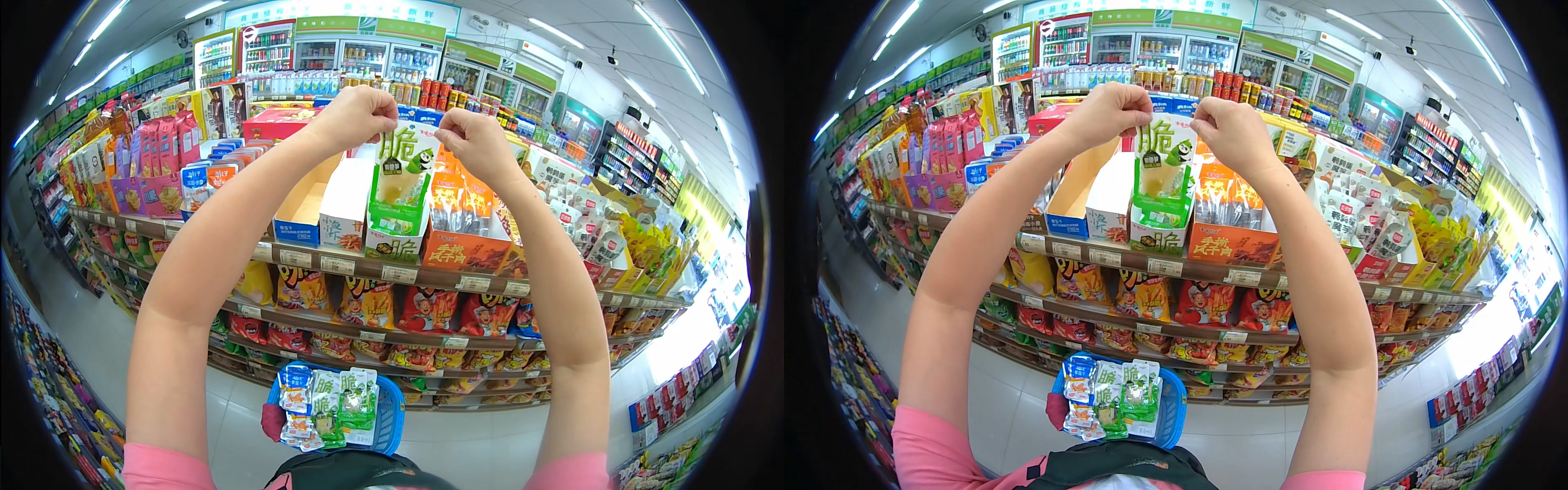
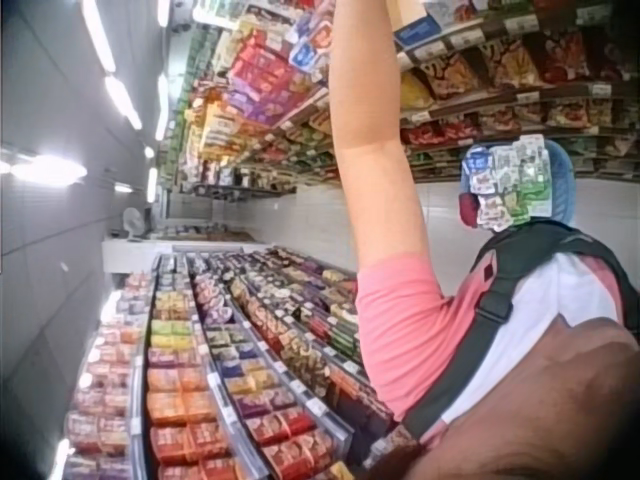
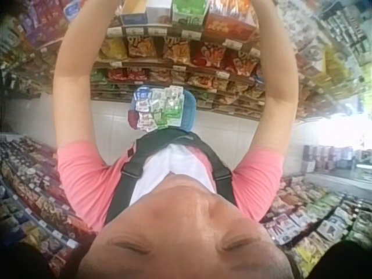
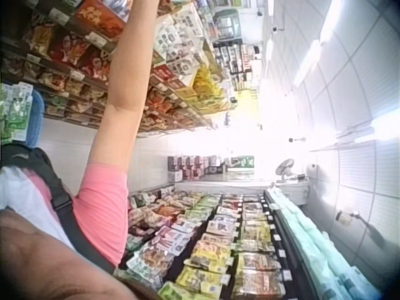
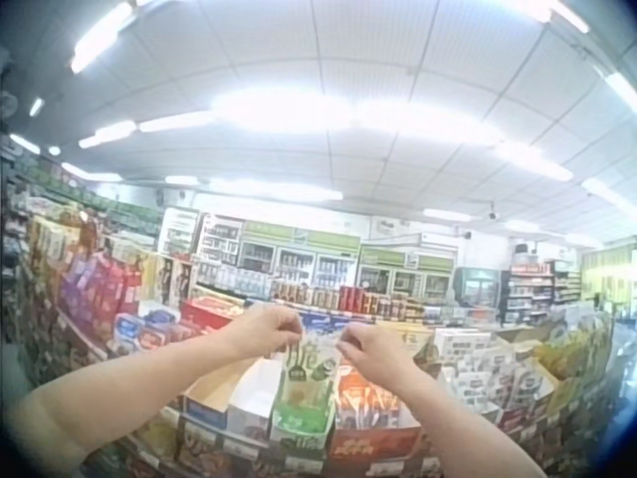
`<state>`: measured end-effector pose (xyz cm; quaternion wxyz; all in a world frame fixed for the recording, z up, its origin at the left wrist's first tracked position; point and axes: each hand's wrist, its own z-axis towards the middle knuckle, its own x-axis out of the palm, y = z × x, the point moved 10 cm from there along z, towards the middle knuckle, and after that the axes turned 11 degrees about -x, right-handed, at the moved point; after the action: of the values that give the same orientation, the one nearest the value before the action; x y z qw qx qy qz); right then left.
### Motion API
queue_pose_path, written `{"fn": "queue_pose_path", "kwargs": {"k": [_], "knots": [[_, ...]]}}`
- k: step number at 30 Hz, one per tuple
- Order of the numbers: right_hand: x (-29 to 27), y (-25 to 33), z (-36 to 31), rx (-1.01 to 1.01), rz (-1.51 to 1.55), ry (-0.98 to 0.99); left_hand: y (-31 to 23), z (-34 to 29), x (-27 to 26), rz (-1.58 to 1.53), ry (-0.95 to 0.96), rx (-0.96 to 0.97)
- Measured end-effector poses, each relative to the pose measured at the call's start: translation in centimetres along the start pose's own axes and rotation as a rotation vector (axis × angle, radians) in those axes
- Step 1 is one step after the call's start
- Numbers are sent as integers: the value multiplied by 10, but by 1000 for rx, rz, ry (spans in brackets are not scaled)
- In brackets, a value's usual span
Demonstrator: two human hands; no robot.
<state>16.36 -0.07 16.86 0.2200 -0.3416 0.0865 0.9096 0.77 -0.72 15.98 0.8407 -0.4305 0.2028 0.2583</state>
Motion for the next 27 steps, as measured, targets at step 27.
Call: {"fn": "queue_pose_path", "kwargs": {"k": [27], "knots": [[175, 35, -80, -94, -139, 1083, 26, -133, 114, 604, 184, 286]]}}
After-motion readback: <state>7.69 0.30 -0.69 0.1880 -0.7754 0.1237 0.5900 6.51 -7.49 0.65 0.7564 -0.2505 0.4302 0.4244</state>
